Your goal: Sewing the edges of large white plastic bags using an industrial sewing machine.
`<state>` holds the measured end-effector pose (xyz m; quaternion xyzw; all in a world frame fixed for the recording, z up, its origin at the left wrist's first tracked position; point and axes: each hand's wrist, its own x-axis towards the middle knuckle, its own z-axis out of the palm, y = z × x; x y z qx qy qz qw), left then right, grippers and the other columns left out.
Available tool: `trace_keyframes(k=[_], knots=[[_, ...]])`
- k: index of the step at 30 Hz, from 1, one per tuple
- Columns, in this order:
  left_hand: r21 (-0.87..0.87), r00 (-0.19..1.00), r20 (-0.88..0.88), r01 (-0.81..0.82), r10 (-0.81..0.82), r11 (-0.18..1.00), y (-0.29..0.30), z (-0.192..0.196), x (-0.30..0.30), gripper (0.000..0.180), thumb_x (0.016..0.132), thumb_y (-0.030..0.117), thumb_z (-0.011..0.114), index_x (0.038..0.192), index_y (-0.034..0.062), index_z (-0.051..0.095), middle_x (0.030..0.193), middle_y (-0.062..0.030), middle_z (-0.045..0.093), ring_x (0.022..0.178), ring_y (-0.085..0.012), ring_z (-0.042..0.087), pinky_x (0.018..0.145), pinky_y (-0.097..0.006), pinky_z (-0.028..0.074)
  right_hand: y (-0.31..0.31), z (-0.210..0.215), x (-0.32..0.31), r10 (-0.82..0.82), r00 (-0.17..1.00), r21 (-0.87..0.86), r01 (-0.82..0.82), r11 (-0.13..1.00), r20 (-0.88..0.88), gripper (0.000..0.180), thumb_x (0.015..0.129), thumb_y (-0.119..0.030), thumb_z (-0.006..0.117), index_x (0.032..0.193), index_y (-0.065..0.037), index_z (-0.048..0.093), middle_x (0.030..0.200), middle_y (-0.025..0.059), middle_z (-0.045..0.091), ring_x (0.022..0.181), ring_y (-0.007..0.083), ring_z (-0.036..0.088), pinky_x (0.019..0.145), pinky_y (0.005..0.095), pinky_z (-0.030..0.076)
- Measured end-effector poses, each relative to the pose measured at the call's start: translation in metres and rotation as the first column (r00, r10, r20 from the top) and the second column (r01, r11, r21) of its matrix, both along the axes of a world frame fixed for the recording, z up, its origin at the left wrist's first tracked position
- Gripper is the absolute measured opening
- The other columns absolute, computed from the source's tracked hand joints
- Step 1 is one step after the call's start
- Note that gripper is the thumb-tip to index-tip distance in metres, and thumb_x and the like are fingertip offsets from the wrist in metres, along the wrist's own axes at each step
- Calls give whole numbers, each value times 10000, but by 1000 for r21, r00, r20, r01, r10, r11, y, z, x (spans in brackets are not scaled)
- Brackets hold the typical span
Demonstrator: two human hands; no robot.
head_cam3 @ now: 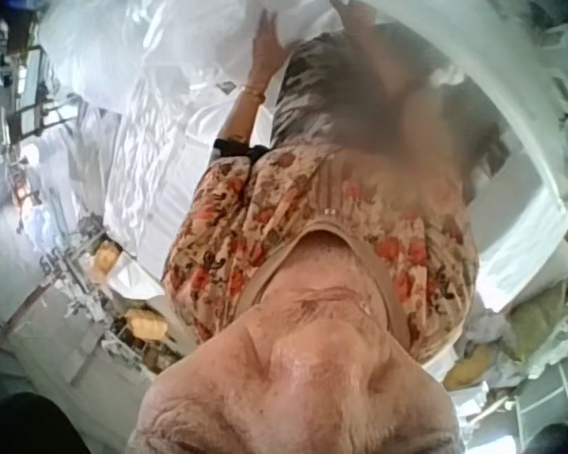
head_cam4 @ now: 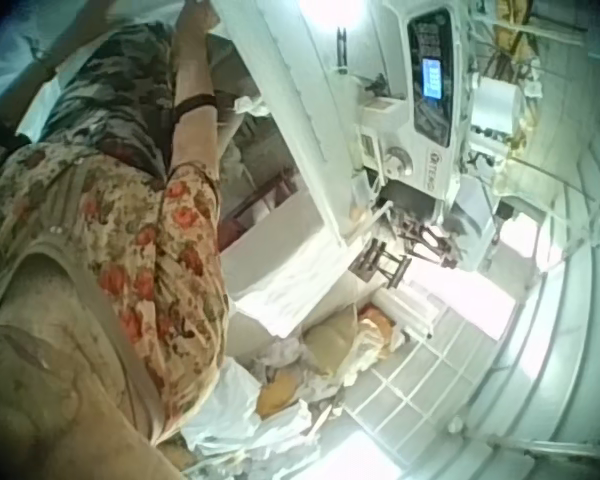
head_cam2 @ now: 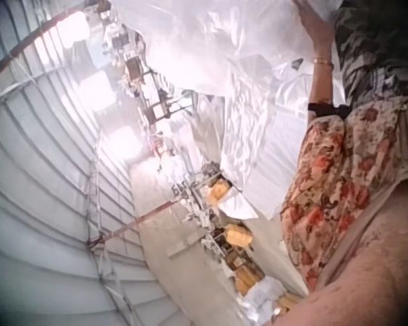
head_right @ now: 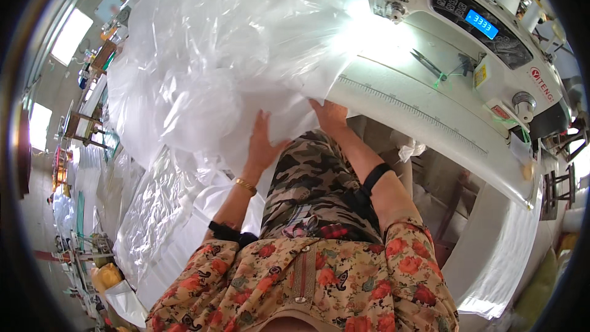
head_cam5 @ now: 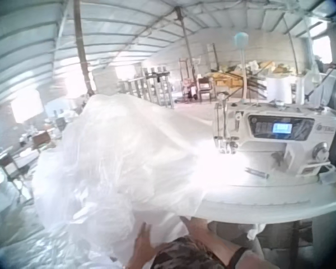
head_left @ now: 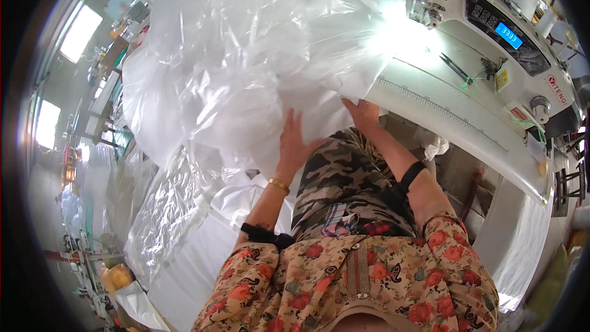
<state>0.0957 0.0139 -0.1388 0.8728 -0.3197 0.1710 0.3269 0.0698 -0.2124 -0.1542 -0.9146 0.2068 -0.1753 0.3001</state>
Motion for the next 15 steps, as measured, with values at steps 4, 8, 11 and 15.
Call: trace_keyframes(k=[4,8,11,15], knots=[[636,899,-402,136,175,760,33,-46,-3,355,884,226,623,1214,97,626,1039,-126,694,989,-297,654,885,-465,425,1,-7,-3,29,1000,-61,-29,998,-3,359,929,-349,603,1015,-11,690,978,230,673,957,400,607,938,494,408],[369,974,-131,220,-184,903,111,-36,-4,283,773,-17,547,991,79,700,963,-116,650,983,-301,612,878,-442,465,10,16,-42,158,987,148,-162,976,38,309,946,-251,562,1136,-32,669,1046,165,701,1039,338,632,959,440,449],[319,997,-61,69,-52,945,194,-6,-12,257,721,-56,533,881,57,699,945,-82,649,1013,-286,598,880,-443,483,25,46,-80,351,899,816,-401,417,262,254,977,-148,543,1173,-31,655,1092,104,701,1074,232,646,957,368,482],[587,990,82,-143,117,797,306,1,-38,242,690,-76,566,773,104,705,892,-37,672,988,-222,616,1178,-567,176,49,64,-131,338,812,868,-373,-327,476,314,994,-132,555,1293,-38,579,1204,76,656,1099,189,638,975,377,510]])
